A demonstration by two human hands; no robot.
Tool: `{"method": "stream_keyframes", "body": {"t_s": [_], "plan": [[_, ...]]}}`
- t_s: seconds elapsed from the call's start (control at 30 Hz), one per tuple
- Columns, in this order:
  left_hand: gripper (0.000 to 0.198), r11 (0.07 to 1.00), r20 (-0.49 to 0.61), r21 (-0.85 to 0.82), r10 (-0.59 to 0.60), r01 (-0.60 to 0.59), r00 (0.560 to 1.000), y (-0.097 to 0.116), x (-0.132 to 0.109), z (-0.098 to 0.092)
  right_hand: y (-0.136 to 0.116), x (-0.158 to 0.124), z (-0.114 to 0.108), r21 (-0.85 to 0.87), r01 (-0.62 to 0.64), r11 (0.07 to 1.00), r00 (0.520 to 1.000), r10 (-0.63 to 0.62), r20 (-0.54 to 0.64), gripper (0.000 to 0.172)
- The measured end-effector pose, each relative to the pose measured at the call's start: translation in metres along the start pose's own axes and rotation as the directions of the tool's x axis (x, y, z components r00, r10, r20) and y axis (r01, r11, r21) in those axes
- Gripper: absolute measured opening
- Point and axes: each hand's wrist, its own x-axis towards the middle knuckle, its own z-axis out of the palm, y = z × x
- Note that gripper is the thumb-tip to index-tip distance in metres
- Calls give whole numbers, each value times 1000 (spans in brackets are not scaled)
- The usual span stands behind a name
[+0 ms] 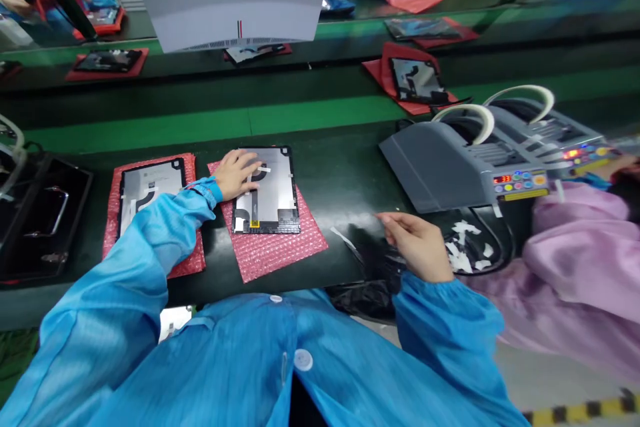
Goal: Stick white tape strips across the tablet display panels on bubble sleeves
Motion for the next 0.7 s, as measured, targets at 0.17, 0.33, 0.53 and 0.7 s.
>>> {"method": "stream_keyframes", "body": {"t_s": [0.17,0.33,0.53,0.7], "plan": [[58,995,15,4,-98,98,995,0,1,-5,-21,3,24,9,75,997,994,-75,73,27],[53,995,66,-5,-103,104,992,3,10,-4,-84,34,118,-218,426,878,874,-337,350,19],[54,991,94,-55,-117,122,989,-1,11,-1,-107,63,185,-440,584,682,793,-362,490,23],[56,987,60,-136,-84,91,995,-5,13,3,-103,64,187,-441,527,726,827,-317,464,17]]}}
